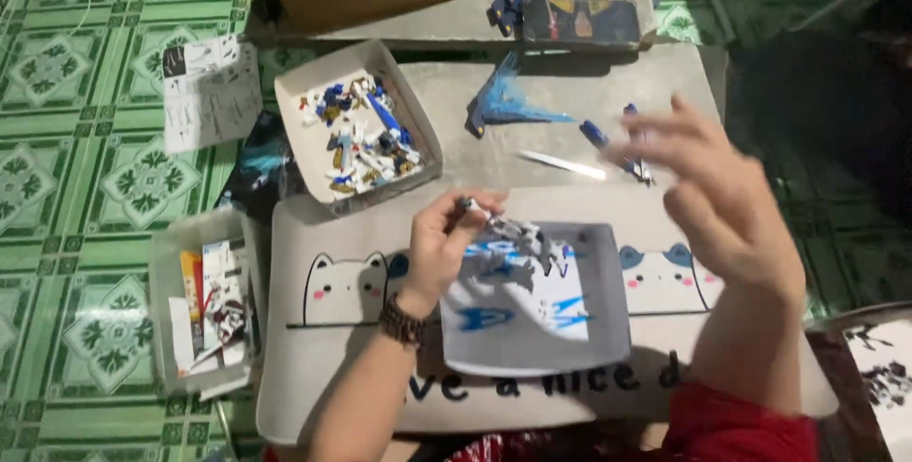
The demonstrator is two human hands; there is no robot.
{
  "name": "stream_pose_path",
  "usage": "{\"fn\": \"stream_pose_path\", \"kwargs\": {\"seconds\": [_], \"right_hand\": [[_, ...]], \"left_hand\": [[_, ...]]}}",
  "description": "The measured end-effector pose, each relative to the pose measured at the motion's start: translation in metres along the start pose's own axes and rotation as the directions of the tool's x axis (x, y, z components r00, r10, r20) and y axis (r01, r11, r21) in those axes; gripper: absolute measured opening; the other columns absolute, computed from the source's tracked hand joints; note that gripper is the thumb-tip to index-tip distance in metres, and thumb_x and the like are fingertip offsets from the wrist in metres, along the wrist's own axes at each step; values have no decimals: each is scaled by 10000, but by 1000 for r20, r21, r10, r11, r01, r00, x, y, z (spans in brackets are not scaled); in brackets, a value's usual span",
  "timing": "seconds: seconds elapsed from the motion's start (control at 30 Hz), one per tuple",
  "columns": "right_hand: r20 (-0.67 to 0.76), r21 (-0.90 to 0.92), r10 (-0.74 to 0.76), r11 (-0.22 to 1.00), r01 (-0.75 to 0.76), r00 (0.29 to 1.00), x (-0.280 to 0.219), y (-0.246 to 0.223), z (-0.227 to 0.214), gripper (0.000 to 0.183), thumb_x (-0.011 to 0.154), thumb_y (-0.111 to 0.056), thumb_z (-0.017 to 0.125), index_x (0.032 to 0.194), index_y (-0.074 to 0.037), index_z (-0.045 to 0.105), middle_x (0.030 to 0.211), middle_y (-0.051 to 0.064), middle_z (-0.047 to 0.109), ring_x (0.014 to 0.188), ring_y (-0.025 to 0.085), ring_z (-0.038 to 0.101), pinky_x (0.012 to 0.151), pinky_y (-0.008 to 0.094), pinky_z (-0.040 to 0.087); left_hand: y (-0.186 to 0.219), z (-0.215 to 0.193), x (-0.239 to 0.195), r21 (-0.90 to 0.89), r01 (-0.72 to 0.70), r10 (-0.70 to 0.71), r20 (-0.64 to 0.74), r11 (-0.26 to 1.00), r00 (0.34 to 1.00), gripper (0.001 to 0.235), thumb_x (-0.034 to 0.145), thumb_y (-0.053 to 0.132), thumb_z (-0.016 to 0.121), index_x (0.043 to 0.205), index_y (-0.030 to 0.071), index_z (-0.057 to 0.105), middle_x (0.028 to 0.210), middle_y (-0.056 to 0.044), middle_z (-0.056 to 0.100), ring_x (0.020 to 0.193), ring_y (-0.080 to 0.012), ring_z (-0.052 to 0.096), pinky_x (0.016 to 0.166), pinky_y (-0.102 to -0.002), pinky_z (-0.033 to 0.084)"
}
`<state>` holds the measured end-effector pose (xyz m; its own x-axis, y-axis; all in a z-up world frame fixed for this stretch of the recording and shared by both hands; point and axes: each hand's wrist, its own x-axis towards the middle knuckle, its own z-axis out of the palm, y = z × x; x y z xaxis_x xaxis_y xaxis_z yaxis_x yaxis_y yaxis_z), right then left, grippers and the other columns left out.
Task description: The person assembles a white and blue robot model kit by hand. They attach various small plastic parts, including wing-like pieces and blue blades, to the main body of the figure.
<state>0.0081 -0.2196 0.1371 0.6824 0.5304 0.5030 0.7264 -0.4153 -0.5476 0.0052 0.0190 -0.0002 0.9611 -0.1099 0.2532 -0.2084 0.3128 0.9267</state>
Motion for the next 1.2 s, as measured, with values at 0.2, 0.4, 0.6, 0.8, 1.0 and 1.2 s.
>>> {"fn": "stream_pose_path", "kwargs": {"seconds": [0.2, 0.4, 0.6, 0.8, 1.0, 1.2], "right_hand": [[55, 62, 317, 946, -320, 947, -107, -18, 8, 322, 924, -218, 401, 1043, -34, 637, 1089, 108, 665, 1134, 257, 576, 1153, 518, 226], [-127, 102, 398, 916, -388, 908, -147, -24, 8, 233, 883, -86, 478, 1046, 6, 617, 1075, 130, 633, 968, 224, 587, 842, 315, 465], [-67, 86, 332, 941, -326, 941, -137, -4, 19, 230, 937, -152, 532, 1065, -27, 676, 912, 174, 674, 970, 380, 621, 904, 513, 440], [121, -32, 329, 944, -328, 936, -125, 47, 54, 595, 879, -455, 548, 1298, -35, 500, 1341, 353, 390, 1181, 584, 380, 947, 723, 256], [117, -87, 220, 974, -210, 969, -133, 95, 67, 562, 824, -256, 501, 1337, -49, 405, 1422, 264, 322, 1254, 422, 373, 996, 505, 312], [169, -153, 213, 970, -188, 962, -100, 120, 63, 535, 787, -124, 579, 1295, 19, 492, 1438, 285, 304, 1200, 426, 428, 954, 454, 386]], "left_hand": [[8, 4, -6, -228, -46, 100, 231, 973, 968, 154, 850, 19, 630, 1000, 38, 654, 1166, -125, 615, 905, -126, 639, 793, -188, 537], [44, 39, -30, -166, -169, 209, 269, 972, 940, 169, 849, -5, 630, 988, 91, 635, 1024, -46, 650, 898, -116, 640, 855, -236, 534], [76, 66, -52, 108, -304, 310, -45, 946, 950, 184, 838, 164, 687, 932, 12, 646, 861, -120, 683, 822, -131, 641, 770, -264, 517], [98, 83, -49, 334, -299, 348, -100, 894, 932, 218, 904, 265, 630, 977, 59, 625, 900, -98, 674, 851, -123, 636, 761, -232, 519], [111, 87, -16, 492, -229, 200, 112, 840, 973, 119, 922, 144, 595, 1014, 69, 599, 933, -41, 667, 750, -60, 575, 652, -162, 475], [105, 86, 10, 493, -257, 190, 182, 831, 965, 118, 912, 57, 616, 1026, 38, 591, 938, -53, 663, 840, -89, 625, 785, -193, 525]]}}
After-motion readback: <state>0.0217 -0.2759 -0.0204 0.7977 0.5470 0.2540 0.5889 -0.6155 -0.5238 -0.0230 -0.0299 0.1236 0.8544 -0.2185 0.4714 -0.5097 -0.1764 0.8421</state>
